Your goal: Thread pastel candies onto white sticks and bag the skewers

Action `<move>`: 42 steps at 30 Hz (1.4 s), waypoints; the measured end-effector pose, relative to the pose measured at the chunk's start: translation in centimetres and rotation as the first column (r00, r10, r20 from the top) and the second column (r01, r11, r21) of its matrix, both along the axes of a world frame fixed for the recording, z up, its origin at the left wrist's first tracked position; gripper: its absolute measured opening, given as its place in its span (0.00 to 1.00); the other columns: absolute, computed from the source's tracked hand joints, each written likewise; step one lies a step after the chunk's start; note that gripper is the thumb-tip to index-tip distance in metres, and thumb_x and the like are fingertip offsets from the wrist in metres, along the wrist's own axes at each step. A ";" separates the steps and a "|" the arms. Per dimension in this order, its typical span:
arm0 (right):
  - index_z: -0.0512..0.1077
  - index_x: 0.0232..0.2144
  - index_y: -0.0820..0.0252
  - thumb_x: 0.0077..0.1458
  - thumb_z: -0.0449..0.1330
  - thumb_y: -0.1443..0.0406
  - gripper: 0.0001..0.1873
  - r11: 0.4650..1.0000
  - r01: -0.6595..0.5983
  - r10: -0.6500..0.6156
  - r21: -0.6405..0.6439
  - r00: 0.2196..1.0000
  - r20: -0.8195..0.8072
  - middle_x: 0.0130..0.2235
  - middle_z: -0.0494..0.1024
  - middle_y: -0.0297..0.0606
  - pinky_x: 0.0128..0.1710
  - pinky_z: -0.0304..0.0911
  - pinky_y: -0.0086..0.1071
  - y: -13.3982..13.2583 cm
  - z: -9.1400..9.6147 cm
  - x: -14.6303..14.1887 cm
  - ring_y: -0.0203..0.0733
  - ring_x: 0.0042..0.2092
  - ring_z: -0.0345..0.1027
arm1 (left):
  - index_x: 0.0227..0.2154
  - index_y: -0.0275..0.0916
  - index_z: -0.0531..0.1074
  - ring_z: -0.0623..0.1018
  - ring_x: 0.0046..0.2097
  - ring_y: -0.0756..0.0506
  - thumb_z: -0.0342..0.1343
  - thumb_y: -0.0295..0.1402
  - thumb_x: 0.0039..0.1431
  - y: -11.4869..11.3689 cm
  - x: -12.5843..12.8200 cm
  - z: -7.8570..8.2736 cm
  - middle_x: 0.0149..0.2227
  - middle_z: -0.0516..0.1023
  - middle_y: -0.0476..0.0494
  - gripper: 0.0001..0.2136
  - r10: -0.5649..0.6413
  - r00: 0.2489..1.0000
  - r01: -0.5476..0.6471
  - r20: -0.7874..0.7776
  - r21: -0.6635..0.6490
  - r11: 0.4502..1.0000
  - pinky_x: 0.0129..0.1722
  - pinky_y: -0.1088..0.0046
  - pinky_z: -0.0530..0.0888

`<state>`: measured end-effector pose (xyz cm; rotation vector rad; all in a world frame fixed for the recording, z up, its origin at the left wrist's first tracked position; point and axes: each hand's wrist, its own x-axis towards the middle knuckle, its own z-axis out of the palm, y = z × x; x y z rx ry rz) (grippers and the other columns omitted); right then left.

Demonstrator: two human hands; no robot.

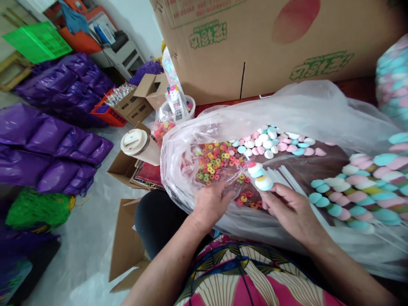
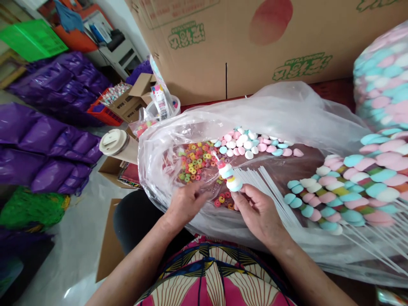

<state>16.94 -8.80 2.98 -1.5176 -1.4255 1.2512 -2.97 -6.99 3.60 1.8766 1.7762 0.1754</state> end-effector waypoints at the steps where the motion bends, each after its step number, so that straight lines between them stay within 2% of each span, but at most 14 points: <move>1: 0.66 0.22 0.57 0.54 0.55 0.50 0.19 1.000 -0.003 0.003 0.002 1.000 0.000 0.19 0.67 0.31 0.19 0.55 0.26 0.0 0.1 -0.1 0.33 0.20 0.58 | 0.43 0.41 0.74 0.77 0.35 0.47 0.50 0.38 0.60 0.7 0.1 0.1 0.35 0.79 0.45 0.13 0.008 0.996 -0.007 -0.089 0.008 1.000 0.34 0.73 0.70; 4: 0.66 0.20 0.57 0.54 0.55 0.49 0.20 1.000 -0.003 0.003 0.009 1.000 0.029 0.19 0.67 0.31 0.19 0.55 0.27 -0.3 0.3 -0.1 0.33 0.20 0.57 | 0.40 0.38 0.74 0.77 0.40 0.42 0.47 0.34 0.60 2.8 -0.1 0.2 0.38 0.79 0.39 0.12 -0.010 0.944 -0.002 -0.331 -0.036 0.999 0.36 0.69 0.71; 6: 0.66 0.20 0.56 0.54 0.55 0.49 0.20 1.000 0.000 0.000 0.017 0.999 0.037 0.19 0.67 0.32 0.19 0.56 0.27 -0.6 0.3 0.2 0.33 0.20 0.58 | 0.36 0.37 0.75 0.77 0.39 0.41 0.48 0.32 0.59 3.3 -0.4 0.2 0.37 0.79 0.38 0.11 -0.060 0.920 0.031 -0.386 -0.080 0.996 0.36 0.67 0.71; 11: 0.65 0.20 0.56 0.54 0.55 0.50 0.19 1.000 0.023 -0.023 0.015 0.999 0.035 0.19 0.67 0.31 0.20 0.56 0.26 -0.7 -0.1 0.6 0.33 0.21 0.58 | 0.37 0.41 0.75 0.77 0.39 0.45 0.46 0.38 0.62 0.1 0.0 -0.3 0.37 0.80 0.43 0.13 -0.130 0.982 0.139 -0.139 0.057 0.989 0.38 0.72 0.71; 14: 0.66 0.21 0.56 0.54 0.55 0.51 0.19 1.000 0.017 -0.017 0.007 0.999 0.028 0.19 0.67 0.31 0.19 0.55 0.26 -0.5 -0.2 0.4 0.33 0.20 0.58 | 0.37 0.41 0.75 0.78 0.39 0.46 0.47 0.42 0.62 -0.9 0.5 -0.4 0.37 0.80 0.44 0.14 -0.166 0.981 0.171 -0.097 0.047 0.984 0.38 0.73 0.72; 17: 0.66 0.21 0.56 0.54 0.55 0.51 0.18 1.000 -0.004 0.004 0.026 1.000 0.019 0.19 0.67 0.31 0.20 0.56 0.27 -0.5 -0.1 -0.1 0.33 0.21 0.58 | 0.37 0.41 0.75 0.78 0.39 0.44 0.44 0.39 0.63 0.8 0.6 -0.2 0.37 0.80 0.42 0.15 -0.011 0.975 0.024 -0.222 0.053 0.998 0.38 0.71 0.72; 19: 0.66 0.21 0.56 0.54 0.55 0.51 0.18 0.999 -0.017 0.016 0.042 1.000 0.017 0.19 0.67 0.31 0.20 0.57 0.27 -0.6 0.0 -0.4 0.33 0.21 0.58 | 0.38 0.39 0.75 0.78 0.39 0.42 0.46 0.38 0.62 2.6 0.6 -0.2 0.37 0.80 0.39 0.14 0.037 0.943 -0.032 -0.332 0.021 0.999 0.37 0.68 0.73; 23: 0.65 0.20 0.56 0.54 0.55 0.51 0.18 0.999 -0.011 0.010 0.051 1.000 0.013 0.18 0.67 0.31 0.20 0.57 0.27 -1.0 -0.1 -0.2 0.34 0.21 0.59 | 0.37 0.35 0.75 0.79 0.37 0.39 0.47 0.31 0.60 4.7 1.0 -0.7 0.36 0.79 0.35 0.11 -0.015 0.895 0.008 -0.446 -0.018 1.000 0.35 0.65 0.73; 29: 0.65 0.19 0.57 0.53 0.56 0.52 0.19 0.998 0.054 -0.056 0.034 0.998 0.040 0.19 0.67 0.31 0.20 0.56 0.27 -0.6 0.2 0.8 0.33 0.21 0.58 | 0.39 0.34 0.74 0.79 0.37 0.38 0.44 0.28 0.60 4.9 0.2 -1.6 0.37 0.79 0.34 0.13 0.001 0.887 0.025 -0.462 0.051 0.998 0.35 0.64 0.73; 33: 0.65 0.18 0.57 0.52 0.56 0.52 0.19 0.997 0.076 -0.077 0.027 0.996 0.046 0.17 0.66 0.30 0.19 0.54 0.27 -0.4 0.3 1.0 0.32 0.19 0.56 | 0.37 0.38 0.75 0.78 0.37 0.42 0.44 0.33 0.62 3.3 0.1 -1.4 0.36 0.80 0.39 0.13 0.001 0.945 0.040 -0.327 0.118 0.992 0.34 0.69 0.72; 35: 0.65 0.18 0.57 0.52 0.56 0.52 0.19 0.997 0.075 -0.075 -0.002 0.996 0.042 0.17 0.66 0.31 0.19 0.54 0.26 -0.4 0.0 1.1 0.32 0.19 0.56 | 0.35 0.40 0.75 0.77 0.36 0.45 0.44 0.35 0.62 1.8 0.8 -1.4 0.35 0.80 0.42 0.14 -0.108 0.975 0.136 -0.192 0.139 0.981 0.35 0.71 0.71; 38: 0.65 0.19 0.57 0.52 0.55 0.52 0.18 0.995 0.083 -0.080 -0.051 0.996 0.046 0.18 0.67 0.31 0.20 0.54 0.26 -0.3 -0.6 1.3 0.33 0.20 0.58 | 0.37 0.41 0.75 0.77 0.38 0.46 0.46 0.36 0.62 0.4 1.8 -1.3 0.37 0.80 0.43 0.13 -0.300 0.954 0.301 -0.025 0.117 0.947 0.36 0.73 0.71; 40: 0.65 0.20 0.57 0.52 0.55 0.52 0.18 0.995 0.079 -0.075 -0.057 0.995 0.068 0.18 0.67 0.31 0.20 0.54 0.27 -0.1 -0.8 1.4 0.33 0.20 0.58 | 0.43 0.42 0.74 0.77 0.40 0.45 0.48 0.36 0.60 0.8 2.0 -1.1 0.40 0.80 0.43 0.13 -0.246 0.968 0.239 0.043 0.116 0.964 0.38 0.73 0.71; 42: 0.65 0.19 0.57 0.52 0.55 0.52 0.18 0.997 0.065 -0.060 -0.046 0.993 0.101 0.18 0.66 0.30 0.20 0.53 0.27 0.2 -0.8 1.4 0.33 0.20 0.56 | 0.45 0.42 0.74 0.77 0.40 0.45 0.49 0.35 0.60 2.0 1.9 -0.7 0.40 0.80 0.44 0.13 -0.098 0.991 0.086 0.092 0.127 0.988 0.39 0.73 0.71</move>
